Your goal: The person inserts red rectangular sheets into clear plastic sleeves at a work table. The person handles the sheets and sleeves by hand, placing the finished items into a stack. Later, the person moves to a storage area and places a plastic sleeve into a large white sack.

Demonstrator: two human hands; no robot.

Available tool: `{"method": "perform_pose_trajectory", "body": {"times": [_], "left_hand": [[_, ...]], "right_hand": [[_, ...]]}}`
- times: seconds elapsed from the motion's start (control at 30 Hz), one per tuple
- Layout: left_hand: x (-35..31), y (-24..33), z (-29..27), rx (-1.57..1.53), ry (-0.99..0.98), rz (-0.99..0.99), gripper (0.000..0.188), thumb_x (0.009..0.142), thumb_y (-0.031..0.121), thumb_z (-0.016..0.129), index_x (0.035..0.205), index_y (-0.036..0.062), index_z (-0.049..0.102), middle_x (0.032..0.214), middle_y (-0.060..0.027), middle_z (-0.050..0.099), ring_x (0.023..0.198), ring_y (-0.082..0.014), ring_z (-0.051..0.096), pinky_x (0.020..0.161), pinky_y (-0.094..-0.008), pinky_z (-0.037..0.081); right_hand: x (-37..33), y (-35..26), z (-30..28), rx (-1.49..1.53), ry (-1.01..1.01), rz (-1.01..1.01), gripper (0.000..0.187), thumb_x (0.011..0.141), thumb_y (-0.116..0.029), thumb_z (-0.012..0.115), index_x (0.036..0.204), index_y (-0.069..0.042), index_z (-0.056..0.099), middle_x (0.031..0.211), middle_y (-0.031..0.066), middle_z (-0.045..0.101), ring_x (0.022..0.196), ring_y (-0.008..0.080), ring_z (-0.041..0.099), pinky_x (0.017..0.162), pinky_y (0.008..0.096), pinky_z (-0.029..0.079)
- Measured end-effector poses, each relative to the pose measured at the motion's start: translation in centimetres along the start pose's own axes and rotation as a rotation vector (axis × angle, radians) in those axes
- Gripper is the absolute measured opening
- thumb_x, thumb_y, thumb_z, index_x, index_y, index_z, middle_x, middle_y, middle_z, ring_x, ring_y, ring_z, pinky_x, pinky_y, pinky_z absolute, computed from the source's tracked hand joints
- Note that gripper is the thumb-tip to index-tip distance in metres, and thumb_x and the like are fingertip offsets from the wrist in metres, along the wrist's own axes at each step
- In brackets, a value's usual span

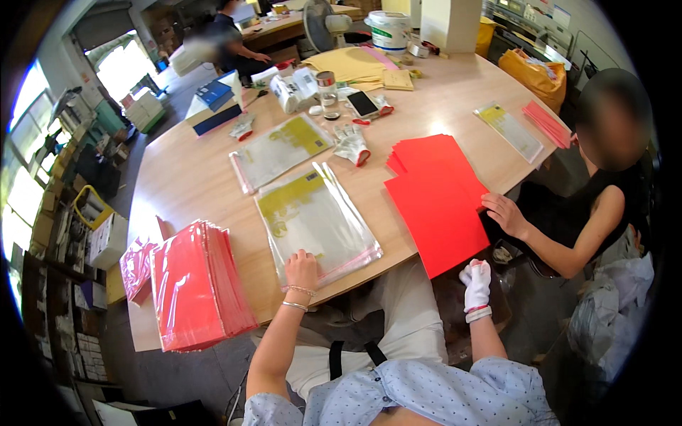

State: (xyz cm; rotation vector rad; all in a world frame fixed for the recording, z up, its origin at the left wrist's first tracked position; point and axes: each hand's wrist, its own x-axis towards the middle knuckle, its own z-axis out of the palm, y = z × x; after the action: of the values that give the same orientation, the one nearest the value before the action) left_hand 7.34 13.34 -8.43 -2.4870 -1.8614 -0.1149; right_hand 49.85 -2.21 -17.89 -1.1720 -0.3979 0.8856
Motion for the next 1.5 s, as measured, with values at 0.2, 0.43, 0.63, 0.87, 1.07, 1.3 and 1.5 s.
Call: {"method": "perform_pose_trajectory", "body": {"times": [0.2, 0.43, 0.63, 0.87, 1.07, 1.3, 1.5], "left_hand": [[-1.0, -4.7, 1.4, -0.368, 0.230, 0.024, 0.016, 0.081, 0.013, 0.049, 0.086, 0.0045, 0.061, 0.093, -0.0122, 0.060, 0.086, -0.0305, 0.056, 0.075, -0.0387, 0.047], [0.0, -5.0, 1.6, -0.414, 0.102, -0.074, 0.016, 0.083, 0.013, 0.048, 0.091, 0.0046, 0.059, 0.097, -0.0125, 0.061, 0.088, -0.0319, 0.054, 0.080, -0.0395, 0.044], [-2.6, -5.0, 1.7, -0.132, 0.559, 0.111, 0.013, 0.076, 0.012, 0.056, 0.088, 0.0057, 0.057, 0.094, -0.0116, 0.058, 0.093, -0.0309, 0.051, 0.080, -0.0394, 0.042], [-2.5, -3.9, -3.2, -0.644, 0.043, -0.377, 0.017, 0.080, 0.018, 0.058, 0.092, 0.0052, 0.063, 0.089, -0.0125, 0.064, 0.079, -0.0286, 0.060, 0.071, -0.0387, 0.047], [-2.6, -2.8, -4.2, -0.996, 0.245, -0.336, 0.015, 0.079, 0.014, 0.060, 0.088, 0.0021, 0.063, 0.074, -0.0134, 0.064, 0.066, -0.0220, 0.063, 0.062, -0.0314, 0.049], [-4.6, 0.6, -1.8, -1.222, 0.346, -0.391, 0.043, 0.081, 0.002, 0.059, 0.120, -0.0012, 0.042, 0.079, -0.0123, 0.065, 0.066, -0.0136, 0.062, 0.061, -0.0237, 0.052], [-3.1, 7.1, 4.4, -1.775, 0.651, -0.246, 0.041, 0.086, 0.006, 0.053, 0.122, 0.0009, 0.035, 0.088, -0.0110, 0.062, 0.080, -0.0185, 0.060, 0.070, -0.0312, 0.050]], "right_hand": [[0.4, -3.9, 7.2, 0.132, -0.165, 0.262, 0.012, 0.087, -0.024, 0.051, 0.092, -0.014, 0.048, 0.067, -0.0016, 0.048, 0.048, 0.0120, 0.046, 0.040, 0.0269, 0.039], [-11.6, -9.4, 9.0, 0.022, -0.526, 0.417, 0.033, 0.086, -0.010, 0.044, 0.117, 0.002, 0.047, 0.105, 0.0100, 0.059, 0.086, 0.0168, 0.060, 0.074, 0.0278, 0.049], [-13.3, -7.5, 10.8, 0.103, -0.399, 0.576, 0.016, 0.088, -0.011, 0.041, 0.100, -0.005, 0.051, 0.070, 0.0011, 0.054, 0.044, 0.0109, 0.046, 0.041, 0.0230, 0.039], [-13.3, -4.8, 9.5, 0.241, -0.145, 0.796, 0.012, 0.087, -0.017, 0.048, 0.097, -0.009, 0.050, 0.081, 0.0020, 0.057, 0.054, 0.0135, 0.054, 0.040, 0.0270, 0.045], [-13.8, -7.1, 11.9, 0.202, -0.291, 0.655, 0.013, 0.090, -0.011, 0.042, 0.100, -0.009, 0.050, 0.074, 0.0004, 0.052, 0.050, 0.0080, 0.047, 0.042, 0.0217, 0.040], [-15.6, -8.6, 14.7, 0.103, -0.261, 0.498, 0.013, 0.090, -0.016, 0.041, 0.095, -0.008, 0.049, 0.061, -0.0019, 0.046, 0.041, 0.0066, 0.039, 0.037, 0.0209, 0.034], [-15.4, -8.1, 13.1, 0.135, -0.279, 0.598, 0.016, 0.090, -0.014, 0.043, 0.103, -0.009, 0.050, 0.078, -0.0003, 0.053, 0.056, 0.0077, 0.049, 0.048, 0.0210, 0.041]]}}
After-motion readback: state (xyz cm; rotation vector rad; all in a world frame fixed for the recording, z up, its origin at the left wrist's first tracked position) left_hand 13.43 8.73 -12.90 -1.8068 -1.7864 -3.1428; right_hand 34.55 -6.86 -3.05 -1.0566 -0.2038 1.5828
